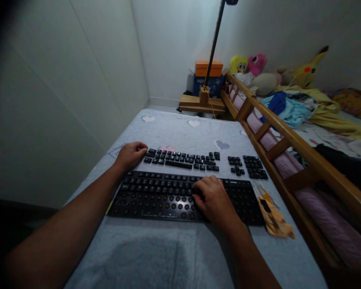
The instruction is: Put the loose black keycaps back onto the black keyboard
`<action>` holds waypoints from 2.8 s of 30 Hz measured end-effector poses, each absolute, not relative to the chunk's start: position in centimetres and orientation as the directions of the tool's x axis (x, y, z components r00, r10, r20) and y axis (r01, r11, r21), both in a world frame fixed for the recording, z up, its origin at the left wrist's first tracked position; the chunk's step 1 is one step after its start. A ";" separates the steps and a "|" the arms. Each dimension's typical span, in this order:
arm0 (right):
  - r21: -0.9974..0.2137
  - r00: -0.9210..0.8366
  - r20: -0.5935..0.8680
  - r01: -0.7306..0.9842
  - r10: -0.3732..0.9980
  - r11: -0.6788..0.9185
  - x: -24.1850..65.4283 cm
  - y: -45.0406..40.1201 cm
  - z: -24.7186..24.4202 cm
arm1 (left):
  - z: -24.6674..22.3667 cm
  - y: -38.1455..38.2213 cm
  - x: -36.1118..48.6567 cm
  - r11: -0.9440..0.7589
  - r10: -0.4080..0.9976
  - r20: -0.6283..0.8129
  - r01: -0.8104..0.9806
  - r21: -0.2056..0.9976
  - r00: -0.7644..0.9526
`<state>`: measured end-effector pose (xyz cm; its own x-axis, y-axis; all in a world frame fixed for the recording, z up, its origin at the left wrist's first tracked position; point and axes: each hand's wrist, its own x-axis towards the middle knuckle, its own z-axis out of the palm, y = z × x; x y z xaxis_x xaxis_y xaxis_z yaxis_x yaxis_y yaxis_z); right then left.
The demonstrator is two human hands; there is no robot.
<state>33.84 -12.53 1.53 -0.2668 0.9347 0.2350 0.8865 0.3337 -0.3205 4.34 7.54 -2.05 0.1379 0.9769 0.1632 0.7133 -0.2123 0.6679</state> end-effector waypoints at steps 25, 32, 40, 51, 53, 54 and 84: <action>-0.476 -0.237 0.182 0.828 0.954 0.297 34.3 -12.8 1.4 | -2.1 7.5 4.3 -0.201 0.979 0.154 0.708 0.677 0.131; -0.429 -0.236 0.216 0.848 0.947 0.310 34.3 -12.7 1.3 | -2.2 7.5 4.3 -0.206 0.978 0.159 0.711 0.672 0.133; -0.355 -0.238 0.235 0.882 0.942 0.311 33.7 -12.6 1.1 | -1.9 7.5 4.4 -0.201 0.979 0.151 0.727 0.657 0.134; -0.393 -0.198 0.186 0.883 0.963 0.257 33.3 -12.5 1.2 | -2.3 7.6 4.2 -0.208 0.978 0.162 0.736 0.644 0.134; -0.379 -0.196 0.169 0.892 0.966 0.248 33.3 -12.4 1.2 | -2.2 7.6 4.2 -0.206 0.978 0.160 0.736 0.645 0.133; -0.371 -0.196 0.169 0.895 0.966 0.247 33.3 -12.3 1.2 | -2.2 7.6 4.2 -0.202 0.979 0.159 0.736 0.646 0.129; -0.405 -0.001 0.319 0.904 0.948 0.137 38.8 -8.5 4.0 | -2.2 7.6 4.2 -0.208 0.978 0.160 0.724 0.657 0.136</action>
<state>38.79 -8.52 3.99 -0.0012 0.9479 0.3186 0.9037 0.1374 -0.4054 4.23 7.55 -2.20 0.1360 0.9778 0.1597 0.7244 -0.2081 0.6573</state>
